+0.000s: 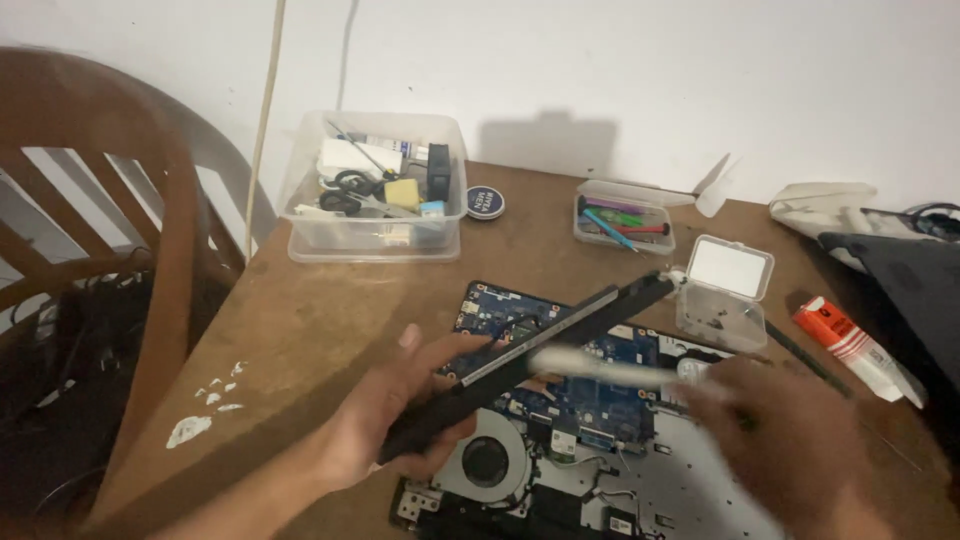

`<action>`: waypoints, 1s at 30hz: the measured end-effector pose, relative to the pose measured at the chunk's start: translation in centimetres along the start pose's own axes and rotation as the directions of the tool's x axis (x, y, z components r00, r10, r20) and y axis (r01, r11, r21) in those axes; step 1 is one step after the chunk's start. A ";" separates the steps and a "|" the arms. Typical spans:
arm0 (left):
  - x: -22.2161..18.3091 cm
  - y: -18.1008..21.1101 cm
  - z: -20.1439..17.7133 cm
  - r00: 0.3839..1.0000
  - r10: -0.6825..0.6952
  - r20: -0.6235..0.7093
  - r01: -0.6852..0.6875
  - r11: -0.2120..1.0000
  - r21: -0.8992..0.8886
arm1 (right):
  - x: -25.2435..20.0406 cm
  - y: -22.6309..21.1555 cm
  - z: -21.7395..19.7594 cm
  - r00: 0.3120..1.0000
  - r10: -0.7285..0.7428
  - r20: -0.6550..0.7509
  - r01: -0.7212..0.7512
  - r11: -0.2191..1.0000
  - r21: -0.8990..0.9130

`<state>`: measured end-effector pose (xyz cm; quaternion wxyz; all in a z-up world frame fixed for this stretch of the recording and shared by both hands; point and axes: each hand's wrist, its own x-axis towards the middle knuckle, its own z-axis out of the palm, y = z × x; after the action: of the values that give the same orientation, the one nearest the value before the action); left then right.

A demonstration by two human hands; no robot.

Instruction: Cleaning a laptop battery with a brush and reassembling the laptop components on a workbench.

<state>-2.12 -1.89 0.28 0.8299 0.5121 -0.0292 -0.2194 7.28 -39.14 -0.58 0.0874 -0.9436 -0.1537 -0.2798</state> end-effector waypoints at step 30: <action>-2.2 2.9 2.6 0.975 -0.139 -0.175 0.144 0.989 0.019 | 0.2 0.3 -1.5 0.996 0.030 -0.087 -0.012 0.980 0.198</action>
<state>-3.80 -2.10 4.34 0.8035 0.5430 0.0760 -0.2321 6.82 -39.77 0.79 0.1901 -0.9184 -0.1667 -0.3043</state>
